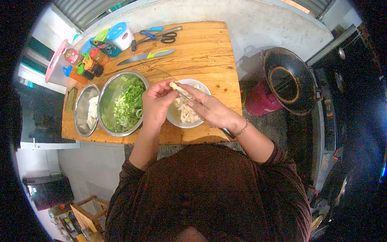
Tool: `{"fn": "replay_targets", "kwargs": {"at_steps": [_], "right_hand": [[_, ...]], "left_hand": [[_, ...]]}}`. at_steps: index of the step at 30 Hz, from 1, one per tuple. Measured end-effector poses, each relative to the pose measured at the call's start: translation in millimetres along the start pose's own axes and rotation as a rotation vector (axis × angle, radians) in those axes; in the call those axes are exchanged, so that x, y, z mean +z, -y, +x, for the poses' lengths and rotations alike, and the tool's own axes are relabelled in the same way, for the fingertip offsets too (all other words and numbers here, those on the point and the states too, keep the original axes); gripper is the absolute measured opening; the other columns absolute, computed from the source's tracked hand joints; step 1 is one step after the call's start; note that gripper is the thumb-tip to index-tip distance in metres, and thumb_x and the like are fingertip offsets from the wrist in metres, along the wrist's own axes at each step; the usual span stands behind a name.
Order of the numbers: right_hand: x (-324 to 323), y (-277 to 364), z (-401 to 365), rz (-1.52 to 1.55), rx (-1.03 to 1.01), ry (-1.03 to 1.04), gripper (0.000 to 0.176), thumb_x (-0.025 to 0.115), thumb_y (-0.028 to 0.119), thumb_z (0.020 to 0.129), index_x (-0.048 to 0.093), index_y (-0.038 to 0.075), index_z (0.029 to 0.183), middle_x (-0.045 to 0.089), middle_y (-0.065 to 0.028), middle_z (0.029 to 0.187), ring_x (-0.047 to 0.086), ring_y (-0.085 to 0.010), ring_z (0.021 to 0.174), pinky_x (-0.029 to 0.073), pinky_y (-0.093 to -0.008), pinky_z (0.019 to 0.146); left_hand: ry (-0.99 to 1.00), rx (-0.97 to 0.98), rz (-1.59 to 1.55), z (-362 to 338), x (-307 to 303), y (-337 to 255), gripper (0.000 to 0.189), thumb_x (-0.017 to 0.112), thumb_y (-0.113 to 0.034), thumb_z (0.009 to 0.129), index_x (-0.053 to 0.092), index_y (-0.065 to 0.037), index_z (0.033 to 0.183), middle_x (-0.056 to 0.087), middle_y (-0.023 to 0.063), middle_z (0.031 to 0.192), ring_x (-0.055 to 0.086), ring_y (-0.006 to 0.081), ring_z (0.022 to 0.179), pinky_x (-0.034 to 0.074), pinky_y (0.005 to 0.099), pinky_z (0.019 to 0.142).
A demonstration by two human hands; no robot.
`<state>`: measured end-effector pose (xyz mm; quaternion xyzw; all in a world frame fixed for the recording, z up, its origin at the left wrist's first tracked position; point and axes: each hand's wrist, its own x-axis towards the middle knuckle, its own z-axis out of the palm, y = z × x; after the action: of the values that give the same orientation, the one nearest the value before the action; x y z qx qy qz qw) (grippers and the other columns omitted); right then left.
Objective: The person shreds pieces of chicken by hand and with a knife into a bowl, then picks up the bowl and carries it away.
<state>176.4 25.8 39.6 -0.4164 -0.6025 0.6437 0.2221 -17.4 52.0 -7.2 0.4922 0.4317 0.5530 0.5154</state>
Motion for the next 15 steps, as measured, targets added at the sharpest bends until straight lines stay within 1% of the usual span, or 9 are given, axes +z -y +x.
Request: {"fn": "replay_targets", "kwargs": {"at_steps": [2, 4, 5, 8, 9, 12, 15], "right_hand": [[2, -2, 1, -0.002, -0.006, -0.02, 0.052, 0.043, 0.026, 0.101, 0.028, 0.021, 0.151, 0.052, 0.0015, 0.082, 0.037, -0.0062, 0.056, 0.038, -0.0227, 0.048], [1, -2, 2, -0.013, 0.007, -0.021, 0.052, 0.043, 0.027, 0.101, 0.03, 0.021, 0.151, 0.052, 0.0016, 0.079, 0.036, -0.0059, 0.054, 0.036, -0.0231, 0.046], [0, -3, 2, -0.023, 0.023, -0.012, 0.051, 0.044, 0.027, 0.101, 0.03, 0.019, 0.15, 0.052, 0.0015, 0.078, 0.036, -0.0057, 0.053, 0.036, -0.0231, 0.046], [-1, -4, 3, -0.005, 0.049, -0.006, 0.051, 0.044, 0.028, 0.102, 0.031, 0.016, 0.15, 0.052, 0.0005, 0.076, 0.037, -0.0052, 0.054, 0.036, -0.0235, 0.046], [-1, -4, 3, 0.008, 0.054, -0.007, 0.051, 0.044, 0.028, 0.102, 0.032, 0.015, 0.15, 0.052, 0.0, 0.076, 0.038, -0.005, 0.054, 0.036, -0.0238, 0.046], [0, -9, 7, 0.031, 0.052, -0.037, 0.05, 0.044, 0.028, 0.102, 0.033, 0.016, 0.149, 0.055, -0.0003, 0.079, 0.038, -0.005, 0.054, 0.036, -0.0231, 0.046], [4, -19, 11, 0.029, -0.05, -0.051, 0.05, 0.044, 0.029, 0.102, 0.034, 0.016, 0.149, 0.06, -0.0013, 0.089, 0.039, -0.0048, 0.052, 0.039, -0.0216, 0.047]], "left_hand": [[-0.005, -0.041, -0.004, 0, -1, -1, 0.026, 0.067, 0.008, 0.078, 0.066, 0.004, 0.103, 0.069, 0.0102, 0.091, 0.066, 0.0142, 0.079, 0.055, 0.0265, 0.074], [0.004, -0.033, -0.036, 0, -2, 0, 0.023, 0.067, 0.007, 0.077, 0.066, 0.004, 0.1, 0.069, 0.0104, 0.09, 0.066, 0.014, 0.076, 0.055, 0.0263, 0.072], [0.009, -0.03, -0.051, 0, -2, 0, 0.022, 0.067, 0.007, 0.077, 0.066, 0.004, 0.099, 0.069, 0.0105, 0.089, 0.066, 0.0139, 0.075, 0.055, 0.0261, 0.071], [-0.008, -0.033, 0.052, -2, -1, -1, 0.017, 0.068, 0.007, 0.076, 0.065, 0.004, 0.093, 0.068, 0.0076, 0.082, 0.065, 0.0102, 0.071, 0.054, 0.0234, 0.066], [-0.012, -0.041, 0.027, -2, 0, -2, 0.016, 0.067, 0.006, 0.076, 0.065, 0.004, 0.092, 0.068, 0.0076, 0.082, 0.065, 0.0104, 0.071, 0.054, 0.0234, 0.065], [-0.027, -0.071, -0.021, -3, 2, -3, 0.014, 0.067, 0.004, 0.077, 0.064, 0.005, 0.09, 0.067, 0.0074, 0.08, 0.065, 0.0109, 0.069, 0.054, 0.0231, 0.064], [-0.035, -0.114, -0.037, -5, 3, -4, 0.011, 0.065, 0.002, 0.078, 0.064, 0.005, 0.089, 0.067, 0.007, 0.079, 0.064, 0.011, 0.068, 0.053, 0.0227, 0.064]]}}
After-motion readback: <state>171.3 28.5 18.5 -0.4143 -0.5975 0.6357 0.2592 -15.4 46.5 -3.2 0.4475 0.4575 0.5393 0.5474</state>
